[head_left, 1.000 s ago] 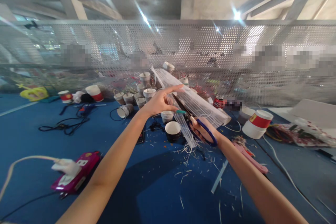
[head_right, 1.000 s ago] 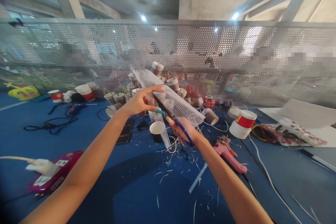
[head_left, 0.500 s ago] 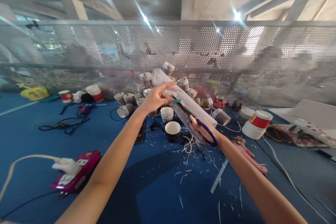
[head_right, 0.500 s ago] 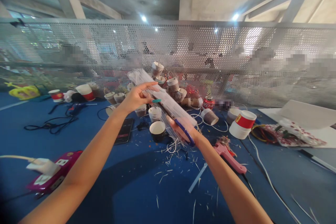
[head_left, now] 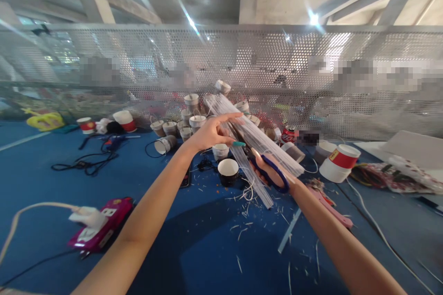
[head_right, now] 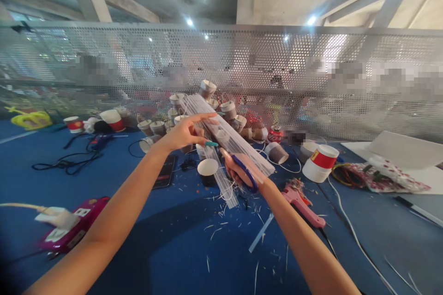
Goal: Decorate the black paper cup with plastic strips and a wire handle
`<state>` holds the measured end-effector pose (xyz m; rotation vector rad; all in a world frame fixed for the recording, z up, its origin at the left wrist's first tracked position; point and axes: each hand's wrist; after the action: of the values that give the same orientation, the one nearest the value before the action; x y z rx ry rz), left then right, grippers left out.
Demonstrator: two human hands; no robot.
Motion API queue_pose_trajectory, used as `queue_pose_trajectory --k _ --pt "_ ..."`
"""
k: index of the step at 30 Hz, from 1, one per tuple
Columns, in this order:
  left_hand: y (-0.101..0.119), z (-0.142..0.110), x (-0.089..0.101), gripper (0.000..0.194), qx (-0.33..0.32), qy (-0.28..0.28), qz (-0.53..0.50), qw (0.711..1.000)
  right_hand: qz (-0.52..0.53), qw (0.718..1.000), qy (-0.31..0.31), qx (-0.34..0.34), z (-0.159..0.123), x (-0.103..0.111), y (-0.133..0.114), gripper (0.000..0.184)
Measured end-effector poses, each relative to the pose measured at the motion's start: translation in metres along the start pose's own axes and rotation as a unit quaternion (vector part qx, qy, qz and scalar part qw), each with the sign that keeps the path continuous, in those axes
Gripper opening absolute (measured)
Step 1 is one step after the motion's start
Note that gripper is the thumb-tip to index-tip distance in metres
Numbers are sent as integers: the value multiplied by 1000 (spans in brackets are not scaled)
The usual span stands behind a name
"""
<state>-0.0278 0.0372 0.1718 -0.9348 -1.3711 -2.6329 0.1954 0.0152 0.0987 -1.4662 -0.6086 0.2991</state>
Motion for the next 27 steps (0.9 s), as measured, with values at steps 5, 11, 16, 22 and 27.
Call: queue_pose_trajectory --k 5,11,16,22,27 --pt "5 0 -3 73 15 -4 -10 1000 -1 1000 2 5 0 -1 0 62" --pt "8 -1 -3 74 17 -8 -17 1000 -28 1000 12 -4 -1 -4 -5 64" --pt "6 0 -3 75 11 -9 -33 999 -21 1000 10 -10 -1 -4 -3 64" --pt "5 0 -3 78 9 -2 -16 1000 21 1000 -20 8 -4 -1 0 56" --pt "6 0 -2 77 9 1 -20 1000 4 1000 -23 8 -6 -1 -6 58"
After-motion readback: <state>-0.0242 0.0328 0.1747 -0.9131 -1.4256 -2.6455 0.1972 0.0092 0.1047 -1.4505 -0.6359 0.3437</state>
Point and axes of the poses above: each hand's wrist, its own z-axis towards the middle knuckle, its own x-axis out of the back of the hand, y = z × x, and after that the axes turned 1 degree about y, right-handed
